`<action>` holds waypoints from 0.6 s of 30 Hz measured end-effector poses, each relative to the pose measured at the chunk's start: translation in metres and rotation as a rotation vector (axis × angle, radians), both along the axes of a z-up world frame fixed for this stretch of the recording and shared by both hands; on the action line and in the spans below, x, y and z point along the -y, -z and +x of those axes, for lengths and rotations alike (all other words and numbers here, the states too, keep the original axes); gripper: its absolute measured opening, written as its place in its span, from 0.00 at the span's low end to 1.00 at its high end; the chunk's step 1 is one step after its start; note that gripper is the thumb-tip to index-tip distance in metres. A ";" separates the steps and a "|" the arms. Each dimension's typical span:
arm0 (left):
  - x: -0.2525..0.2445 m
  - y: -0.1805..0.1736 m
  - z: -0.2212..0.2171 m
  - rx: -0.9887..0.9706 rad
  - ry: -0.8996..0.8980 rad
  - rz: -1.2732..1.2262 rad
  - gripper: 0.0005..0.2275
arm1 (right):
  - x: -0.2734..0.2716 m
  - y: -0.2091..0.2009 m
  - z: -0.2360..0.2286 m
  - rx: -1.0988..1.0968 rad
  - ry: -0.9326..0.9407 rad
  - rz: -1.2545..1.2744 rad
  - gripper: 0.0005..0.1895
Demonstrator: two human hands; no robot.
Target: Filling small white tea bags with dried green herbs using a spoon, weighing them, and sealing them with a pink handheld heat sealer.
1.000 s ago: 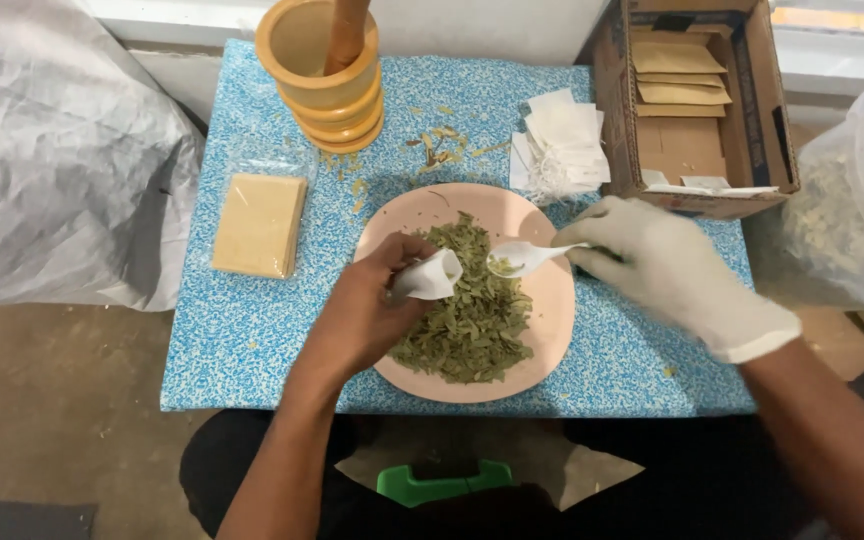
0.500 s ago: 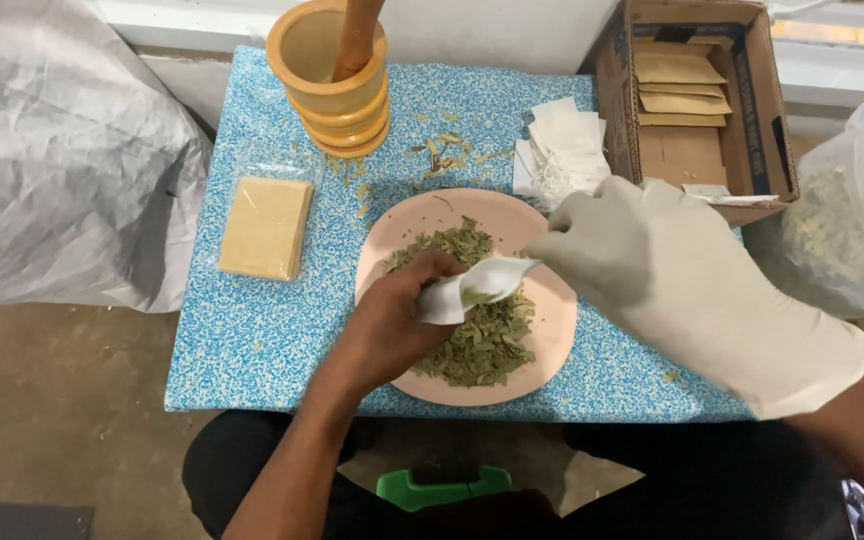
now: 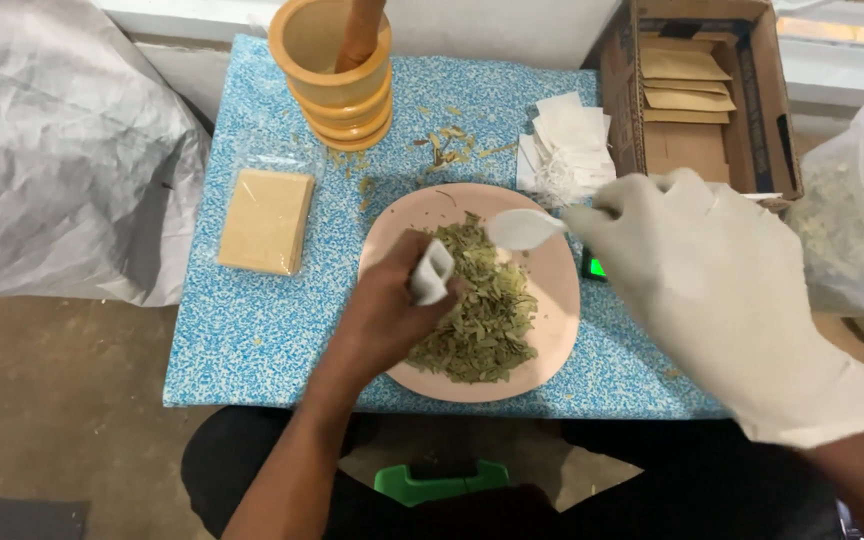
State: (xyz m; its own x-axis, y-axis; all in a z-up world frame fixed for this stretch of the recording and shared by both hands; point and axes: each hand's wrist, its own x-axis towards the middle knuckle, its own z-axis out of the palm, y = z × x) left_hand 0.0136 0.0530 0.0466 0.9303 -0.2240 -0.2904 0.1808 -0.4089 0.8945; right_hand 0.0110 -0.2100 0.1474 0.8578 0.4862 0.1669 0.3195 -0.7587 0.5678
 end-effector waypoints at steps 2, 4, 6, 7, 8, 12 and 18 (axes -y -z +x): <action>-0.006 -0.001 0.000 0.010 -0.069 -0.021 0.11 | 0.015 0.022 0.014 -0.080 -0.049 0.060 0.09; -0.011 -0.002 0.002 0.022 -0.121 -0.038 0.11 | 0.036 0.057 0.024 -0.156 -0.081 0.125 0.09; -0.015 -0.003 0.001 0.097 -0.192 -0.060 0.10 | 0.062 0.102 0.036 0.052 -0.193 0.139 0.11; -0.016 0.002 0.001 0.101 -0.198 -0.057 0.10 | 0.063 0.110 0.038 0.056 -0.199 0.142 0.11; -0.016 0.007 0.002 0.186 -0.198 -0.113 0.09 | 0.065 0.118 0.039 -0.016 -0.131 0.164 0.09; -0.015 0.012 0.002 0.275 -0.198 -0.155 0.10 | 0.061 0.143 0.040 -0.184 -0.083 0.291 0.11; -0.012 0.008 0.001 0.197 -0.149 -0.113 0.15 | 0.037 0.125 0.033 -0.494 0.003 0.497 0.10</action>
